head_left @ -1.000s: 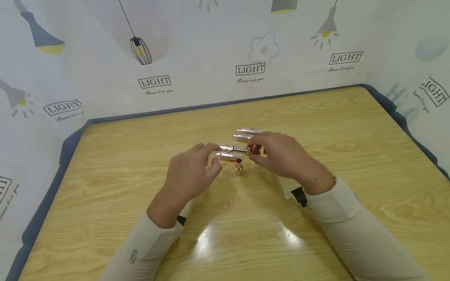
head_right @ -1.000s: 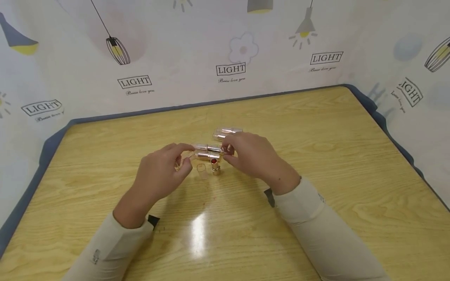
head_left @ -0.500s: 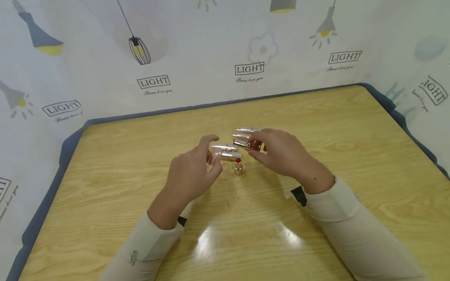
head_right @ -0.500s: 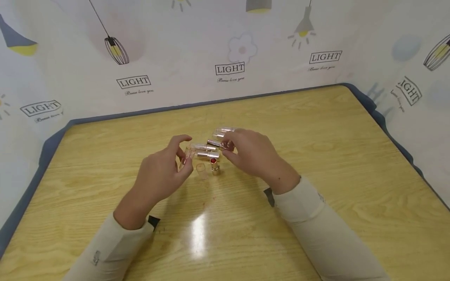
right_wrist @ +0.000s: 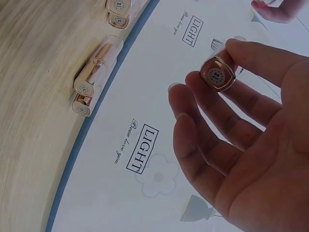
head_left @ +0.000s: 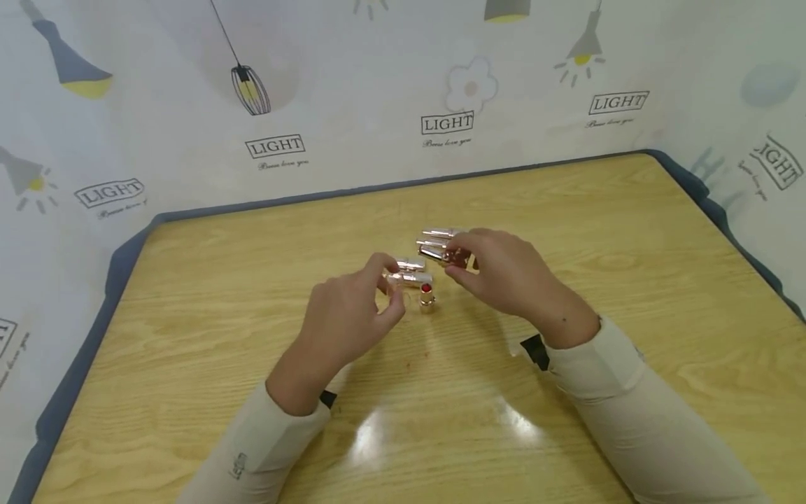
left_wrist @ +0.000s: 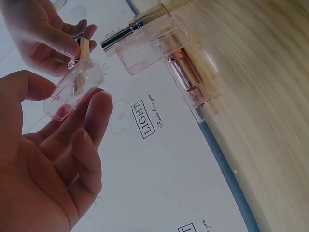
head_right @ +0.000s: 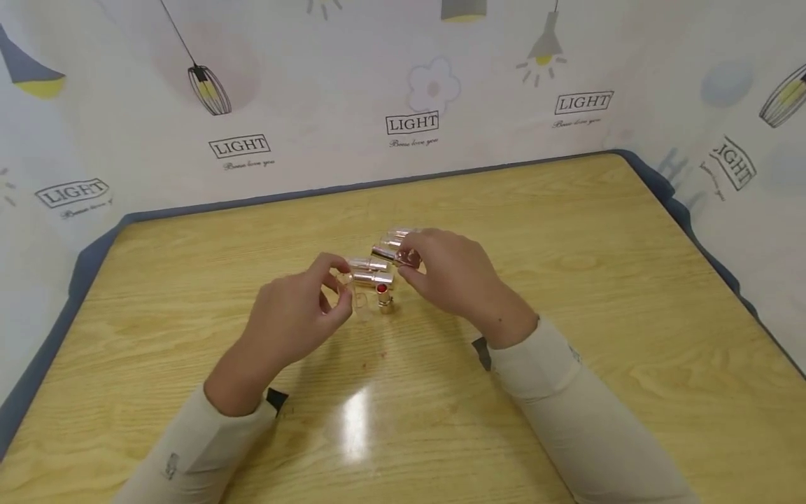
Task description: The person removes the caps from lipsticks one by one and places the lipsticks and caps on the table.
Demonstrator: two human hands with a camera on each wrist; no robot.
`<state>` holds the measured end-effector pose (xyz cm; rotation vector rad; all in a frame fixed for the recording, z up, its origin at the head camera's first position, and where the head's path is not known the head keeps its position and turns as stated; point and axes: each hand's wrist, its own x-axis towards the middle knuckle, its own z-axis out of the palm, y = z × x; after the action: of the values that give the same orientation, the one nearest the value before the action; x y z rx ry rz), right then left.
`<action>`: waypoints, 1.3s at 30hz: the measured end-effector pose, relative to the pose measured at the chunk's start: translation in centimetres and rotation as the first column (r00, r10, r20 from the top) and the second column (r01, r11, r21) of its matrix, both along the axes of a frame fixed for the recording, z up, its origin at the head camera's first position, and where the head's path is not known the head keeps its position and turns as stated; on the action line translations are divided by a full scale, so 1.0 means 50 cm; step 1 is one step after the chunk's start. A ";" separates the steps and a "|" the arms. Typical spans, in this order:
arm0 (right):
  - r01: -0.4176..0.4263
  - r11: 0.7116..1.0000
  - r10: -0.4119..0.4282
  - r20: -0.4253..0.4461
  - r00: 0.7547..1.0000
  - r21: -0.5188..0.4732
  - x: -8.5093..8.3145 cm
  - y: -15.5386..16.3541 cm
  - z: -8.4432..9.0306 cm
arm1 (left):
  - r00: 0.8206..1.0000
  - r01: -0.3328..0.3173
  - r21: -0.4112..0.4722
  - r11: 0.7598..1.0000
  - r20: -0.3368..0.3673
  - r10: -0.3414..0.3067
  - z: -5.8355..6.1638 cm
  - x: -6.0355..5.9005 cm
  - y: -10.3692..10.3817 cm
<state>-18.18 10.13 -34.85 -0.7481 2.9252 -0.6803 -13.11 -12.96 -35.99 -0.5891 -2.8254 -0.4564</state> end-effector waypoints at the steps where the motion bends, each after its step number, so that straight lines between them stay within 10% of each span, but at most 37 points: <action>1: 0.005 1.000 -0.005 0.003 1.000 0.000 0.000 0.001 -0.001 | 1.000 0.004 -0.003 1.000 0.005 -0.004 0.000 0.001 0.002; 19: 0.004 1.000 -0.004 0.008 1.000 -0.006 -0.003 0.001 -0.005 | 0.994 0.095 -0.002 0.996 -0.062 -0.095 -0.001 0.008 0.011; 39: 0.003 1.000 -0.003 0.030 1.000 0.000 -0.004 0.005 -0.009 | 0.986 0.093 -0.095 0.991 0.148 -0.078 -0.013 0.009 0.017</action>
<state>-18.36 10.37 -35.28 -0.7274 2.9003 -0.6852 -12.65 -12.14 -36.64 -0.7283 -2.9845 -0.3867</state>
